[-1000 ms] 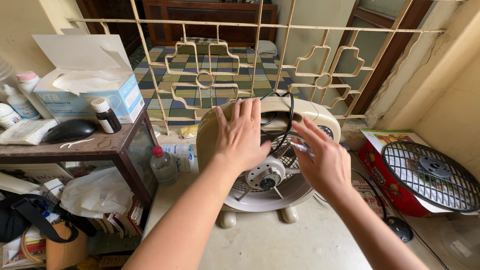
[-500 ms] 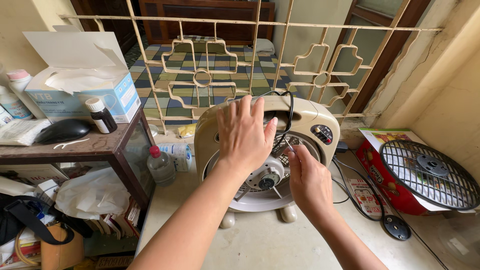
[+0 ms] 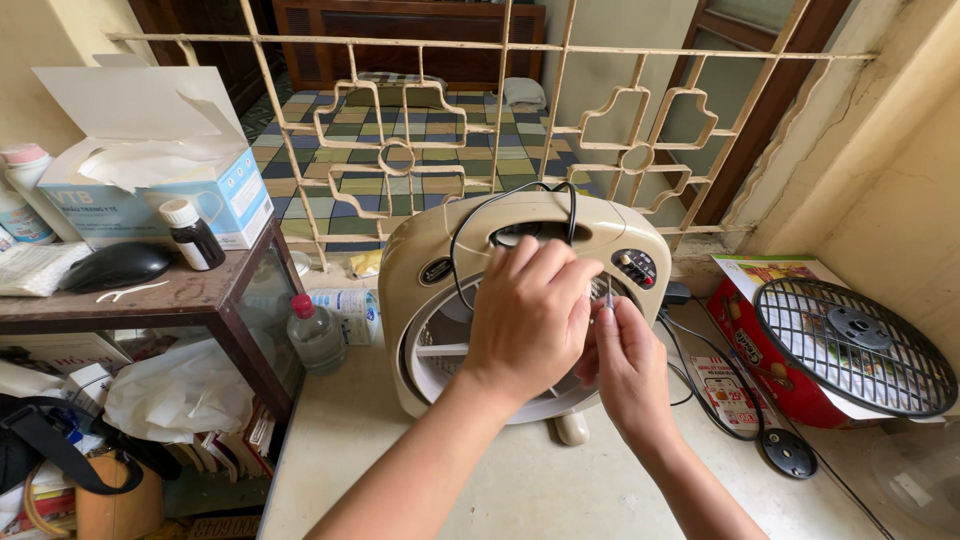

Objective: The person reassembles a beige electric fan by placing the front grille, securing the central cap with a screwdriver, and tightening the screw. The fan is then lifted and placed on a nearby bed.

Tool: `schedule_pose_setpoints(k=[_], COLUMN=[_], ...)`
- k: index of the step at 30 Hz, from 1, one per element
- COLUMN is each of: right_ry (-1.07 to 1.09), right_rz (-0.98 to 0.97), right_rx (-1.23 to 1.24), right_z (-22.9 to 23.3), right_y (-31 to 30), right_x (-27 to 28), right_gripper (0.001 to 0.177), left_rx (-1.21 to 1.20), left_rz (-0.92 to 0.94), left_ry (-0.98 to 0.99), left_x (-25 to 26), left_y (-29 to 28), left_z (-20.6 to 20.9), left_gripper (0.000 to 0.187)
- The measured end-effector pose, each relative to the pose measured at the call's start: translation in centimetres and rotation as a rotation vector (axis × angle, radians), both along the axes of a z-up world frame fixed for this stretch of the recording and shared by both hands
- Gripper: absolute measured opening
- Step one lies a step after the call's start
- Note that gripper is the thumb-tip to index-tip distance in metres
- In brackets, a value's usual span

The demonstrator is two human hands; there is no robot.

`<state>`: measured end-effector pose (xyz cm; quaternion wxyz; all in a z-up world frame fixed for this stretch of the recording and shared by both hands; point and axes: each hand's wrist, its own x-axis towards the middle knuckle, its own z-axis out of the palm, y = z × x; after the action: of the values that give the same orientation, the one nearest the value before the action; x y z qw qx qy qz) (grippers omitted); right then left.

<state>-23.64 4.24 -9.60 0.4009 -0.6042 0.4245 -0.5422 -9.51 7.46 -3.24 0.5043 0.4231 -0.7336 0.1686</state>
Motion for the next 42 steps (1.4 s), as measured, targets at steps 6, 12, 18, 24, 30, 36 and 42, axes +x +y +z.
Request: schedule_pose_setpoints(k=[6,12,18,24,30,36,42], right_ry=[0.127,0.064,0.244,0.169,0.126,0.058,0.291], right_rz=[-0.1,-0.071,-0.101,0.069,-0.121,-0.294,-0.507], right_rx=[-0.074,0.166,-0.039,0.172,0.317,0.416,0.465], right_z=[-2.1,-5.7,-7.8,-8.0,-7.9,-9.7,-10.8], right_y=[0.5,1.7,2.2,1.3,-1.4,-3.9,-7.6], right_x=[-1.2,-1.9,-2.1,-2.9,-5.7,-13.9,-21.0], right_gripper=[0.023,0.022,0.017,0.024,0.041,0.042,0.036], left_rx=[0.222,0.584,0.877,1.081,1.171,1.108,1.308], left_rz=[-0.136,-0.115,-0.073,-0.084,-0.032,0.133,0.302], left_ry=[0.306,0.438,0.53,0.592,0.413,0.082,-0.084], left_x=[-1.7,-3.3,-4.3,-3.7,-2.9,-0.6,1.9], left_y=[1.4,2.7,2.4,1.4,0.5,1.8,1.7], left_z=[-3.3,-8.0,-11.1,-12.5,-14.8,-21.8,-28.0], left_gripper=[0.011,0.028,0.043,0.029,0.018,0.02,0.011])
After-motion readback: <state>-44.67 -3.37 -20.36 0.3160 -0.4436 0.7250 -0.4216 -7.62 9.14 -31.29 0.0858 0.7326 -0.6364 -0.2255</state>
